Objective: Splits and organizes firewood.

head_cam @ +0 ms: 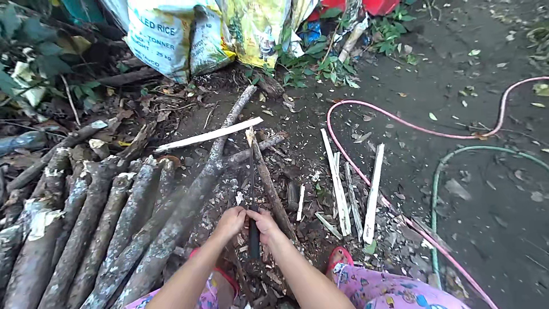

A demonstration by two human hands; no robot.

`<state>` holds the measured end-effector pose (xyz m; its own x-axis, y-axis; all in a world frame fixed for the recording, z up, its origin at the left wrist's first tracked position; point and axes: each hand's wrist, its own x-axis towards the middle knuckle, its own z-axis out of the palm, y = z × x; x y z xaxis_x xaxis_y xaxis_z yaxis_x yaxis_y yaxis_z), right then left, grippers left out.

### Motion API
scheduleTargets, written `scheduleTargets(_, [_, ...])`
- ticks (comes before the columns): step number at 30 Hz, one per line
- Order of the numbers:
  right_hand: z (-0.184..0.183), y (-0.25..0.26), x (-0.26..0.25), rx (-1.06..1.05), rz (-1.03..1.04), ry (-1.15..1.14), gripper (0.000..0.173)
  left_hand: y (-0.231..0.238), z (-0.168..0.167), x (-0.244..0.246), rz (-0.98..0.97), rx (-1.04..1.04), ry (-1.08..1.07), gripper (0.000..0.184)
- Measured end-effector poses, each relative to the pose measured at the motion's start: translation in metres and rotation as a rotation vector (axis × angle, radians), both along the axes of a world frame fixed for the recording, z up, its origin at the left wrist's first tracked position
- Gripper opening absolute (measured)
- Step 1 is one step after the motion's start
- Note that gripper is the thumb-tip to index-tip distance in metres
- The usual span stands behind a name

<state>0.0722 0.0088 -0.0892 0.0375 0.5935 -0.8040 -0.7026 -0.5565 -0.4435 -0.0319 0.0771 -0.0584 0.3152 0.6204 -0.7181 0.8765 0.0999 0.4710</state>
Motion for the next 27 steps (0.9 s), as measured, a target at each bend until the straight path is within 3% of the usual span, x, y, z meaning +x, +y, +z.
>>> scheduleTargets(3, [-0.034,-0.008,0.015,-0.022,0.13,-0.089,0.033,0.051,-0.007,0.0,-0.027,0.079,0.145,0.045])
scheduleTargets(8, [-0.091,-0.02,0.027,-0.077,0.326,-0.3,0.057,0.16,-0.025,-0.001,0.295,0.22,0.115,0.05])
scheduleTargets(10, [-0.113,-0.024,0.029,-0.089,0.362,-0.333,0.056,0.2,-0.043,-0.001,0.498,0.201,0.032,0.051])
scheduleTargets(13, [-0.134,-0.029,0.033,-0.12,0.395,-0.349,0.053,0.25,-0.083,0.001,1.009,0.087,-0.246,0.057])
scheduleTargets(15, [-0.146,-0.033,0.035,-0.147,0.428,-0.357,0.054,0.274,-0.104,0.002,1.215,0.061,-0.401,0.059])
scheduleTargets(23, [-0.16,-0.036,0.029,-0.277,0.547,-0.265,0.066,0.336,-0.176,-0.008,1.408,0.058,-0.612,0.066])
scheduleTargets(27, [-0.163,-0.031,0.028,-0.278,0.595,-0.226,0.07,0.365,-0.203,-0.014,1.477,0.058,-0.761,0.054])
